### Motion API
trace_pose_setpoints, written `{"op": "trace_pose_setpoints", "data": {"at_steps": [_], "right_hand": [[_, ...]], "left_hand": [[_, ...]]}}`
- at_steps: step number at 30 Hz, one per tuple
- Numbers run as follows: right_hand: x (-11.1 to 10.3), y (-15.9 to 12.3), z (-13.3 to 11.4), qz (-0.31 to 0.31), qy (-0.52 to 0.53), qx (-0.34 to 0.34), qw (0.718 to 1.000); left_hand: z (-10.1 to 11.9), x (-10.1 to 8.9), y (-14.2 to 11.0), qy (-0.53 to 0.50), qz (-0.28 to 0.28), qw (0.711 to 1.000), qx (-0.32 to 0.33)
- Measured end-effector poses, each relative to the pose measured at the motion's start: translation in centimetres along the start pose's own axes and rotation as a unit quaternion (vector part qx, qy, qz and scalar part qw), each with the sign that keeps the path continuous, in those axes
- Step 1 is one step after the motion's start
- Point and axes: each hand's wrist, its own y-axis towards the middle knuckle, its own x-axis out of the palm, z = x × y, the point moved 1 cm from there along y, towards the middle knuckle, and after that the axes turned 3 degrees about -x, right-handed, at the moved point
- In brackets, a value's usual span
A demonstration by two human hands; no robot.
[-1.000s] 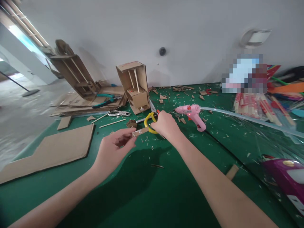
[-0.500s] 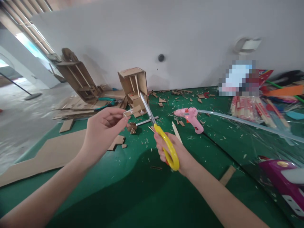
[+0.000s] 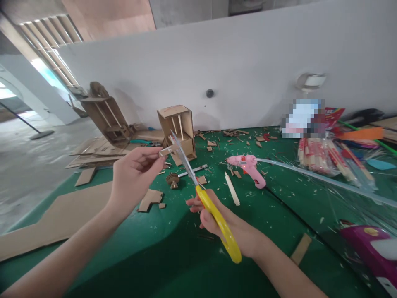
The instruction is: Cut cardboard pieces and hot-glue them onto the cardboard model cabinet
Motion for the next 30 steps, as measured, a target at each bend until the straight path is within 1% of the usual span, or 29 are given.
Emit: {"op": "trace_pose_setpoints", "data": {"at_steps": [3, 6, 13, 20, 24, 30], "right_hand": [[0.8, -0.8, -2.0, -0.002, -0.042, 0.010, 0.999], [1.2, -0.9, -2.6, -0.003, -0.047, 0.010, 0.999], [1.5, -1.0, -2.2, 0.008, -0.029, 0.010, 0.999], [1.5, -0.9, -1.9, 0.018, 0.000, -0.009, 1.000], [1.5, -0.6, -1.5, 0.033, 0.031, -0.018, 0.999], [1.7, 0.0, -0.7, 0.072, 0.068, 0.011, 0.995]], "left_hand": [[0.2, 0.1, -0.4, 0.011, 0.011, 1.000, 0.014], [0.2, 0.3, -0.7, 0.008, 0.013, 1.000, 0.026], [0.5, 0.4, -1.2, 0.008, 0.010, 0.999, 0.043], [0.6, 0.4, -1.5, 0.010, 0.012, 0.999, 0.032], [0.6, 0.4, -1.6, 0.005, 0.010, 0.999, 0.030], [0.6, 0.4, -1.6, 0.007, 0.005, 1.000, 0.030]]}}
